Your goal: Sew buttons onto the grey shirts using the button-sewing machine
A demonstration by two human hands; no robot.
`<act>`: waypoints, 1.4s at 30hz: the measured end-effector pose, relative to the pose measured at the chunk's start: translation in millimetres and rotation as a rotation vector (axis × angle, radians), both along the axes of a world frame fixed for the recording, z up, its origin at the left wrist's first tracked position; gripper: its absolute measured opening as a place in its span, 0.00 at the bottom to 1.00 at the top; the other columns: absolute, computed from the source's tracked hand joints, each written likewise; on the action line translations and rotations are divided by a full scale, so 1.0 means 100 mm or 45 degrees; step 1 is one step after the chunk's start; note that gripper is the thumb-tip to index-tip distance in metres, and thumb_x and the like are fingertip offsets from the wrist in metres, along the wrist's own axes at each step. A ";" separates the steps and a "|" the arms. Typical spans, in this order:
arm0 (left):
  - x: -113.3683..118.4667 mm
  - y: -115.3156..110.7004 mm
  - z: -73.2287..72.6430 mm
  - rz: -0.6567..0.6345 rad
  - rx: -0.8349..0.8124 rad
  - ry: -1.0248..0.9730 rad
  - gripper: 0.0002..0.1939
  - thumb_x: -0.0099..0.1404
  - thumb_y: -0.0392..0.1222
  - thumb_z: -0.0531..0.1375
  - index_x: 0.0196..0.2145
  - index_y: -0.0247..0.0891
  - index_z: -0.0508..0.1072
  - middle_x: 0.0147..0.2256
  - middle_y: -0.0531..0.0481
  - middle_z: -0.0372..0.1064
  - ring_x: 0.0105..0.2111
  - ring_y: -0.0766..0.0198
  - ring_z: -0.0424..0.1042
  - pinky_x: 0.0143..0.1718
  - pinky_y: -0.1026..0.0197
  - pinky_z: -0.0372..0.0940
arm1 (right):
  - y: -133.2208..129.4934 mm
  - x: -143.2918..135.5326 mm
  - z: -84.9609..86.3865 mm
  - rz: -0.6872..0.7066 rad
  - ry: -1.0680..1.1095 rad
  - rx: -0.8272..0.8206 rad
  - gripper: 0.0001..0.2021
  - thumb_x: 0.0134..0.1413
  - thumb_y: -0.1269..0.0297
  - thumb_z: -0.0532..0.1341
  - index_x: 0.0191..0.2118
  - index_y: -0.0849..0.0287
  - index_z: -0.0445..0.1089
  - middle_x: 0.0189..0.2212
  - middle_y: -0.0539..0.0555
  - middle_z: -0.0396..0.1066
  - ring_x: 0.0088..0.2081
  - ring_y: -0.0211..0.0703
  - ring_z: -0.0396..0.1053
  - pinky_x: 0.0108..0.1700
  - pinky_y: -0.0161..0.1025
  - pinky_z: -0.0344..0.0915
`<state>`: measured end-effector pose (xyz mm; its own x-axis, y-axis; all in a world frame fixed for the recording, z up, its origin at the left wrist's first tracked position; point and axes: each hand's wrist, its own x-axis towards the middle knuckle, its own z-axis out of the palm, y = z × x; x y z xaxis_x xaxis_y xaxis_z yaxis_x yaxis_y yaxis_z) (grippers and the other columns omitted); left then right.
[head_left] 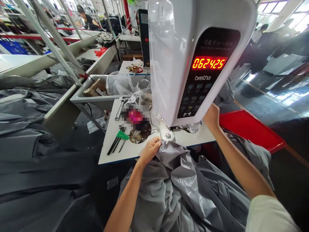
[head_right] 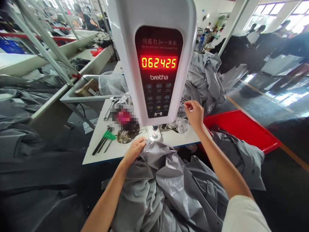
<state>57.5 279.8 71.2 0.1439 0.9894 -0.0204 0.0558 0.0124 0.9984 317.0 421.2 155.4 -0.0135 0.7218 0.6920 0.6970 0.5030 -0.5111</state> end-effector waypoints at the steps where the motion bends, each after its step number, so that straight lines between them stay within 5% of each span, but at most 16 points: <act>1: 0.00 0.00 -0.01 -0.001 0.003 -0.003 0.12 0.61 0.48 0.51 0.26 0.37 0.60 0.19 0.59 0.46 0.20 0.72 0.45 0.22 0.66 0.44 | -0.20 -0.07 -0.04 0.005 0.049 0.012 0.06 0.52 0.66 0.58 0.28 0.60 0.69 0.28 0.52 0.72 0.29 0.38 0.68 0.35 0.36 0.65; 7: -0.01 0.00 0.03 0.017 0.039 0.010 0.13 0.61 0.48 0.50 0.26 0.37 0.62 0.21 0.58 0.50 0.21 0.71 0.49 0.24 0.65 0.47 | -1.06 -0.62 -0.55 0.303 0.078 -0.174 0.05 0.57 0.67 0.57 0.36 0.57 0.71 0.32 0.51 0.74 0.33 0.38 0.71 0.38 0.36 0.68; 13: -0.02 -0.03 0.03 0.051 0.116 0.047 0.13 0.62 0.47 0.50 0.27 0.36 0.63 0.23 0.56 0.56 0.25 0.69 0.55 0.29 0.65 0.53 | -0.98 -0.83 -0.76 0.420 -0.181 0.129 0.07 0.59 0.71 0.55 0.38 0.56 0.70 0.36 0.54 0.75 0.40 0.41 0.72 0.46 0.39 0.69; 17: -0.03 -0.02 -0.02 0.023 0.126 0.027 0.12 0.63 0.47 0.50 0.28 0.36 0.64 0.25 0.56 0.57 0.26 0.70 0.56 0.30 0.65 0.54 | -0.94 -0.81 -0.82 0.421 -0.352 0.154 0.09 0.59 0.72 0.55 0.41 0.56 0.70 0.37 0.55 0.75 0.40 0.42 0.72 0.45 0.41 0.68; 32: -0.02 -0.04 0.00 0.047 0.167 0.066 0.14 0.65 0.46 0.48 0.27 0.37 0.63 0.26 0.54 0.59 0.29 0.67 0.58 0.32 0.64 0.56 | -1.08 -0.67 -0.82 0.482 -0.476 0.216 0.12 0.59 0.72 0.55 0.47 0.55 0.69 0.45 0.56 0.73 0.46 0.45 0.71 0.48 0.44 0.68; 38: -0.02 -0.07 0.04 0.029 0.100 0.031 0.19 0.65 0.55 0.51 0.27 0.37 0.63 0.23 0.56 0.57 0.25 0.69 0.56 0.27 0.65 0.54 | -1.42 -0.84 -0.65 0.494 -0.170 -0.357 0.11 0.61 0.63 0.54 0.47 0.55 0.68 0.40 0.55 0.73 0.43 0.44 0.70 0.46 0.42 0.67; 42: 0.00 -0.09 0.04 0.021 0.107 0.101 0.13 0.60 0.49 0.58 0.27 0.36 0.64 0.23 0.57 0.57 0.24 0.71 0.56 0.26 0.67 0.53 | -1.45 -0.90 -0.61 0.555 -0.088 -0.583 0.10 0.61 0.60 0.54 0.37 0.57 0.69 0.35 0.54 0.72 0.38 0.43 0.69 0.42 0.38 0.65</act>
<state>57.1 271.3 75.1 0.1285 0.9904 0.0519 0.1349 -0.0693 0.9884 227.1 276.5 94.0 -0.4062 0.8625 0.3018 0.5165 0.4892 -0.7028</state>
